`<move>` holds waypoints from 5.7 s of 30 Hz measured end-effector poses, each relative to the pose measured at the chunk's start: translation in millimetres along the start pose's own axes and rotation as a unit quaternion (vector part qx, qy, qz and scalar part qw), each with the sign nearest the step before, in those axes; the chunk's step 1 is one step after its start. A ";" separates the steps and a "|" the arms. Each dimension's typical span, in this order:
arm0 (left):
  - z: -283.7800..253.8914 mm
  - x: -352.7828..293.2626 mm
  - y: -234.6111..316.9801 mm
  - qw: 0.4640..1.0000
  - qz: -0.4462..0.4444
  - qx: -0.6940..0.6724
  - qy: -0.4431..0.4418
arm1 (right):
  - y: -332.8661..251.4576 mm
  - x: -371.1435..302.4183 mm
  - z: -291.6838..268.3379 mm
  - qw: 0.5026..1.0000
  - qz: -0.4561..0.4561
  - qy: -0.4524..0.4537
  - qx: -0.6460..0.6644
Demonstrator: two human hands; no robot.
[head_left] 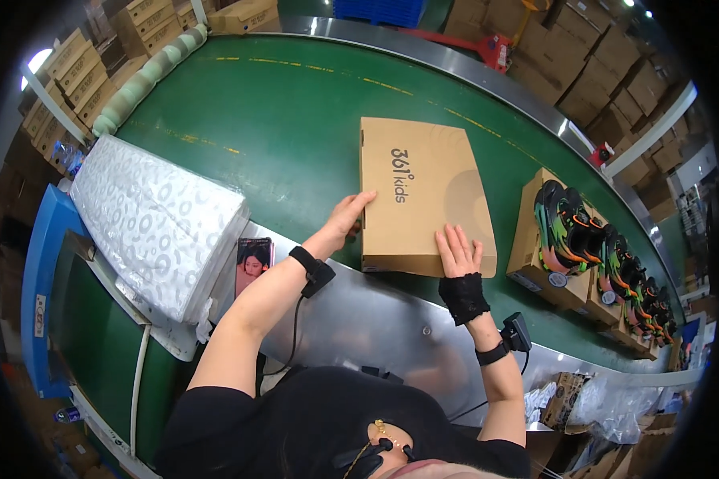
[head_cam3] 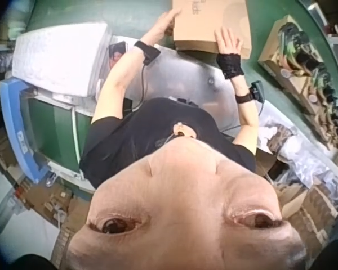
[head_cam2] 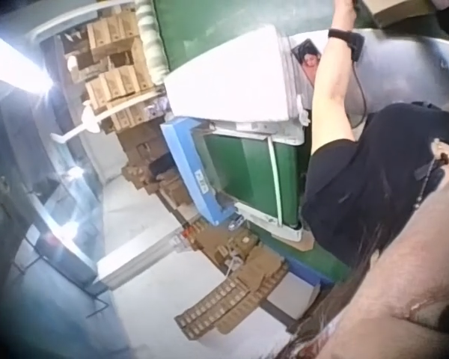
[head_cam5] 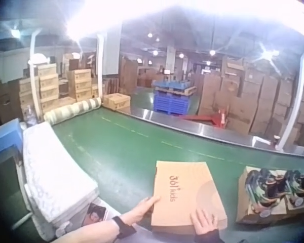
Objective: Packing pairs of shoes into shoeboxes along a conveyor belt in a factory setting.
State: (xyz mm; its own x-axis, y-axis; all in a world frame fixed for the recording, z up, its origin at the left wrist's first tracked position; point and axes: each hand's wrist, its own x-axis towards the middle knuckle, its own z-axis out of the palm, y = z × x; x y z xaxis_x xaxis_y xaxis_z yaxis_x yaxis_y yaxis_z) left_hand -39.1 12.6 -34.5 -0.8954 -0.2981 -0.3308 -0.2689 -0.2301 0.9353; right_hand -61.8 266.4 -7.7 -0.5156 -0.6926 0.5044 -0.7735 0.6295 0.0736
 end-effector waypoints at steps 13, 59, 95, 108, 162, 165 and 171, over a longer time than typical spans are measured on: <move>-55.9 -96.6 72.2 0.972 0.110 -0.200 -0.057 | 11.9 -8.6 -95.2 0.962 0.047 0.263 0.062; 101.9 -38.1 125.0 0.812 0.480 0.302 -0.136 | 95.8 48.4 -69.4 0.895 0.202 0.118 0.381; 2.3 -11.8 44.2 0.992 0.110 0.066 0.001 | -3.3 -14.8 -155.5 0.795 0.218 -0.119 0.554; 63.5 -57.0 151.4 0.964 0.144 0.212 -0.074 | 9.4 -15.4 -137.5 0.929 0.147 -0.139 0.310; -141.9 -185.7 -29.6 0.742 0.080 0.603 0.282 | 167.8 -87.9 -114.7 0.468 0.437 0.100 0.761; -151.8 -195.9 -12.5 0.762 0.045 0.612 0.208 | 187.8 -93.2 -104.8 0.446 0.465 0.090 0.760; -268.4 -190.9 21.0 0.663 0.131 0.603 0.424 | 162.7 -93.4 -112.8 0.373 0.469 -0.020 0.800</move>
State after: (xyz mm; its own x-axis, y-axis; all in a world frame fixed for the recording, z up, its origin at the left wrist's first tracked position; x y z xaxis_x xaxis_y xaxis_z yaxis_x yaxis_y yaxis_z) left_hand 221.4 -184.0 14.6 -0.5843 -0.7117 0.3900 -0.6891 0.6889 0.2249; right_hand -98.0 473.3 54.2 -0.8162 -0.4568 -0.3538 0.5420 -0.3933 -0.7427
